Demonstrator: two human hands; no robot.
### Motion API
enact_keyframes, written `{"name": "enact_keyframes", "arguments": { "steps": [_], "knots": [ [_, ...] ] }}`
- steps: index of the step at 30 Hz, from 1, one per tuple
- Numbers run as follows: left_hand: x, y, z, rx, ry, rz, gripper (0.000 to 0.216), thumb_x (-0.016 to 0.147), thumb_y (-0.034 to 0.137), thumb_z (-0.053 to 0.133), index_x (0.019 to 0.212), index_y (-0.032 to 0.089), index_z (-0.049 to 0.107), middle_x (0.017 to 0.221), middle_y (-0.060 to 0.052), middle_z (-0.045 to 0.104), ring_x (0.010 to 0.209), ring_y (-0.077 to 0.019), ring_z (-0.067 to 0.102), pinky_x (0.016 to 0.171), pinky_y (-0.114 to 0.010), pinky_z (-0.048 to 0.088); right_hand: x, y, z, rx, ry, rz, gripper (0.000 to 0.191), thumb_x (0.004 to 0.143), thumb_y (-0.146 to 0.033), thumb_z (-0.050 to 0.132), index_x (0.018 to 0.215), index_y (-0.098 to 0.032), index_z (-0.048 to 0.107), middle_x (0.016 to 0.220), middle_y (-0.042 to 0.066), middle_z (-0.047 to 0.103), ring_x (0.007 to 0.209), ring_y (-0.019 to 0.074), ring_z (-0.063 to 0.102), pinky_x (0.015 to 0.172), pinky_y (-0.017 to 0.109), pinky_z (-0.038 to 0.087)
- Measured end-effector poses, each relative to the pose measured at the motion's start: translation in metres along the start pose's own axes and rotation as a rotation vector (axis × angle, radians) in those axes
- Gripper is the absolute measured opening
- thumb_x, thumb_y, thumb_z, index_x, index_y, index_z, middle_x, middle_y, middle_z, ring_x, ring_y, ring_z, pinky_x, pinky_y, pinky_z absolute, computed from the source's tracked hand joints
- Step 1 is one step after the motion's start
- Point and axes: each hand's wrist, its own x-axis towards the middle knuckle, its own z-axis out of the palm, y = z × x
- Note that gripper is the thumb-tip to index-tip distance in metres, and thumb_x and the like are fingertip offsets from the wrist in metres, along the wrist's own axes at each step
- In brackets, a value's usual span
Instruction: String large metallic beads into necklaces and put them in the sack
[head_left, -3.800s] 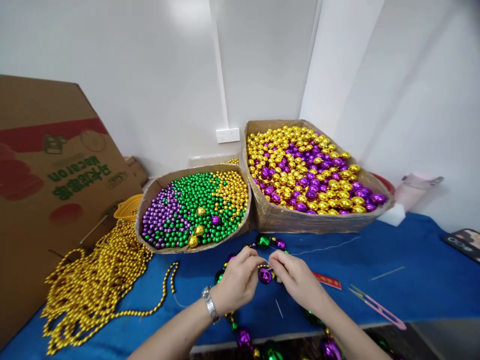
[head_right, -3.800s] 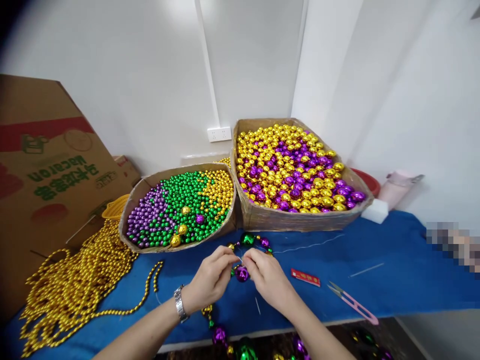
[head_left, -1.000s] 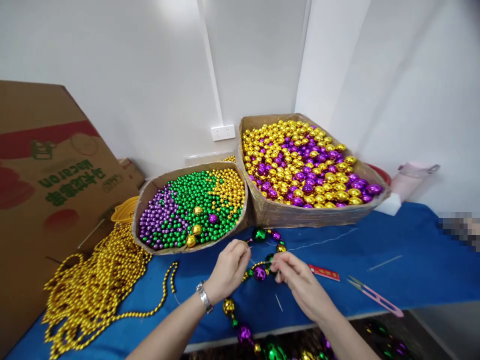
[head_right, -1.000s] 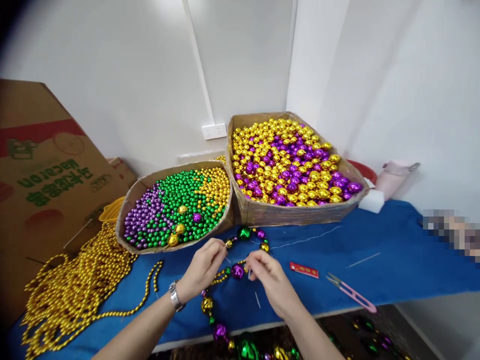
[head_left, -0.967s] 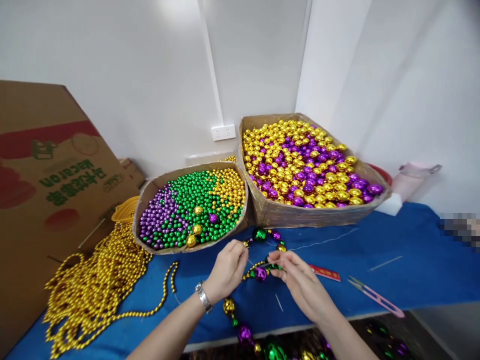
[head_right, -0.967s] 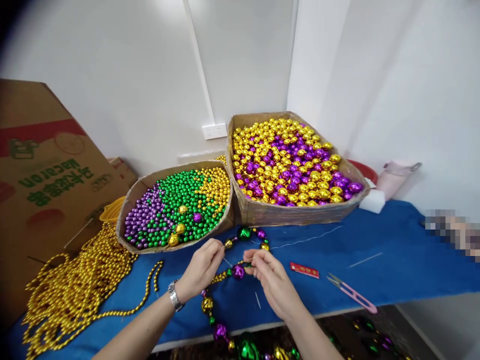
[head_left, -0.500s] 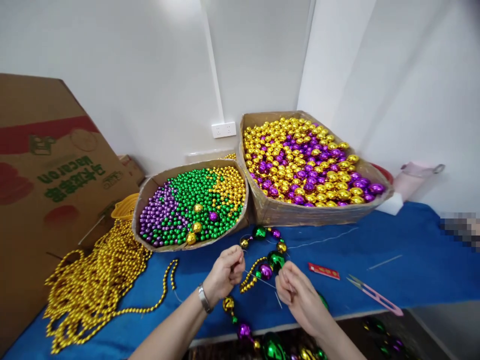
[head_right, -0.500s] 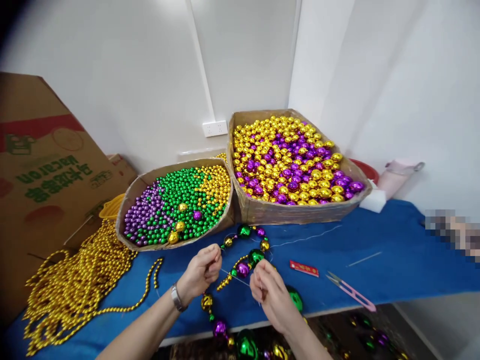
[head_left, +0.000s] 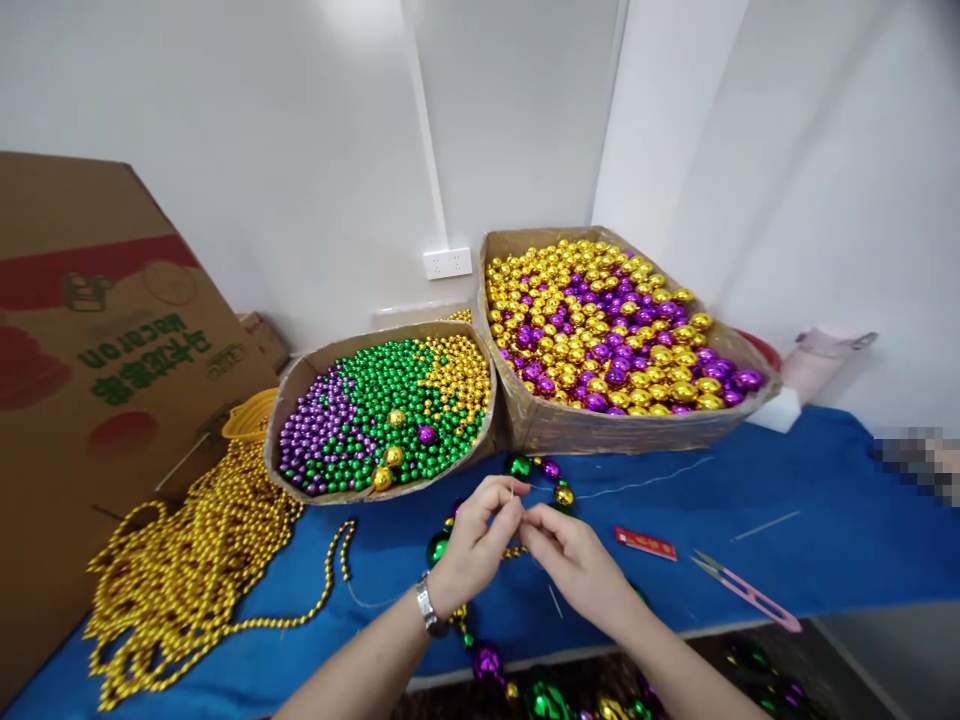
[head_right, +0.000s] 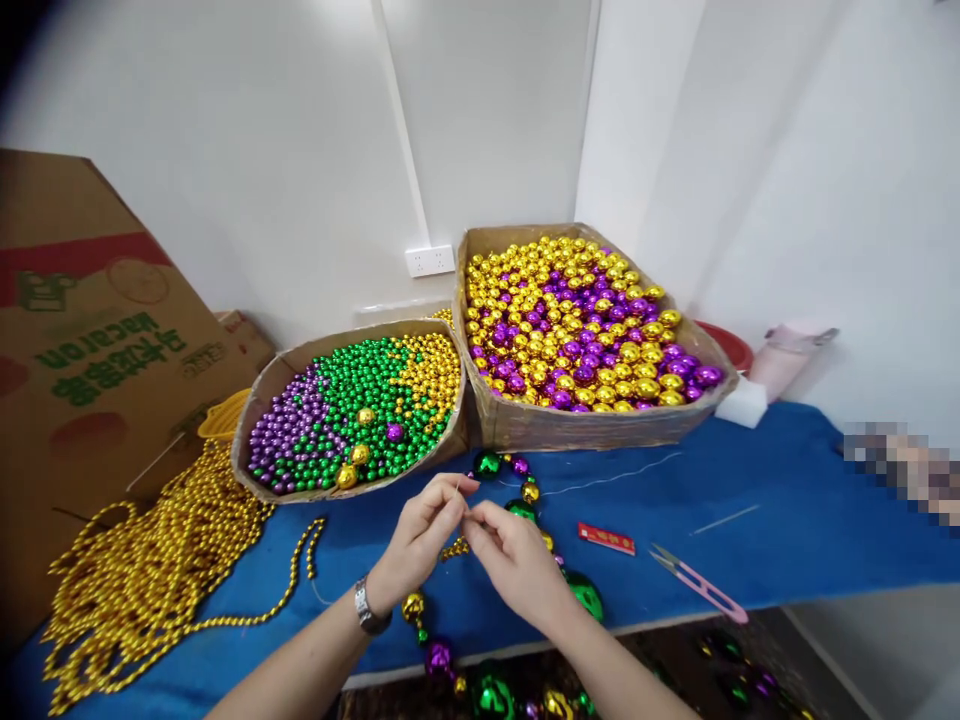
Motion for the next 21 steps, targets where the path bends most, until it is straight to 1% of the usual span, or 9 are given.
{"name": "enact_keyframes", "arguments": {
  "steps": [2,4,6,8,11,15,17,18,21],
  "knots": [
    [-0.005,-0.009,0.003,-0.125,-0.002,-0.045,0.02,0.089,0.031,0.047,0.081,0.017,0.06,0.101,-0.009,0.06,0.095,-0.0213,0.055,0.083,-0.03,0.042,0.002,-0.005,-0.004,-0.039,0.016,-0.018,0.032,0.09,-0.044,0.042,0.075,-0.02,0.055,0.063,-0.004,0.048,0.058,0.0109,0.042,0.054,0.022,0.032],
    [-0.011,-0.018,0.006,-0.22,-0.049,-0.071,0.018,0.087,0.03,0.05,0.1,0.019,0.057,0.106,-0.009,0.059,0.099,-0.0215,0.055,0.086,-0.032,0.042,0.004,-0.011,-0.009,-0.051,0.032,-0.035,0.031,0.09,-0.044,0.041,0.079,-0.02,0.057,0.068,-0.003,0.054,0.063,0.0123,0.048,0.058,0.023,0.035],
    [-0.016,-0.023,0.009,-0.204,-0.127,-0.057,0.037,0.083,0.027,0.058,0.118,0.02,0.048,0.114,-0.01,0.057,0.105,-0.0227,0.053,0.092,-0.034,0.04,0.005,-0.018,-0.012,-0.025,0.044,-0.049,0.032,0.09,-0.044,0.041,0.077,-0.021,0.058,0.069,-0.002,0.057,0.065,0.0129,0.051,0.061,0.024,0.037],
    [-0.018,-0.027,0.013,-0.1,-0.191,-0.003,0.049,0.079,0.023,0.063,0.124,0.019,0.043,0.115,-0.011,0.057,0.108,-0.0237,0.053,0.095,-0.035,0.039,0.007,-0.024,-0.014,0.038,0.051,-0.039,0.034,0.09,-0.045,0.042,0.073,-0.021,0.057,0.062,-0.003,0.055,0.06,0.0118,0.05,0.059,0.023,0.037],
    [-0.02,-0.034,0.018,0.039,-0.185,0.056,0.045,0.08,0.022,0.061,0.122,0.017,0.044,0.102,-0.01,0.064,0.098,-0.0218,0.059,0.089,-0.035,0.044,0.011,-0.028,-0.012,0.246,0.071,0.021,0.034,0.088,-0.048,0.046,0.07,-0.02,0.054,0.05,-0.006,0.044,0.049,0.009,0.04,0.049,0.021,0.032],
    [-0.021,-0.049,0.017,0.103,-0.127,0.057,0.042,0.084,0.021,0.056,0.123,0.02,0.041,0.097,-0.007,0.067,0.092,-0.0189,0.063,0.086,-0.035,0.047,0.024,-0.015,-0.013,0.473,0.188,0.059,0.038,0.083,-0.057,0.047,0.076,-0.02,0.051,0.05,-0.008,0.037,0.045,0.0071,0.037,0.044,0.019,0.031],
    [-0.02,-0.056,0.014,0.12,-0.141,0.069,0.045,0.085,0.021,0.055,0.127,0.022,0.039,0.101,-0.007,0.066,0.094,-0.0184,0.063,0.086,-0.035,0.048,0.031,0.0,-0.016,0.449,0.28,0.063,0.043,0.083,-0.063,0.042,0.078,-0.02,0.048,0.052,-0.009,0.034,0.044,0.0072,0.038,0.044,0.019,0.033],
    [-0.019,-0.059,0.012,0.135,-0.171,0.085,0.042,0.085,0.021,0.055,0.125,0.022,0.043,0.103,-0.007,0.066,0.095,-0.0185,0.062,0.086,-0.034,0.049,0.033,0.008,-0.018,0.422,0.321,0.067,0.045,0.083,-0.065,0.039,0.079,-0.021,0.048,0.053,-0.009,0.034,0.044,0.0074,0.04,0.044,0.02,0.035],
    [-0.012,-0.065,0.007,0.187,-0.247,0.126,0.022,0.084,0.023,0.057,0.105,0.02,0.062,0.103,-0.008,0.067,0.096,-0.02,0.062,0.085,-0.033,0.049,0.032,0.036,-0.031,0.279,0.392,0.079,0.048,0.084,-0.065,0.035,0.085,-0.02,0.053,0.057,-0.006,0.044,0.051,0.0104,0.05,0.049,0.022,0.042]
  ]
}}
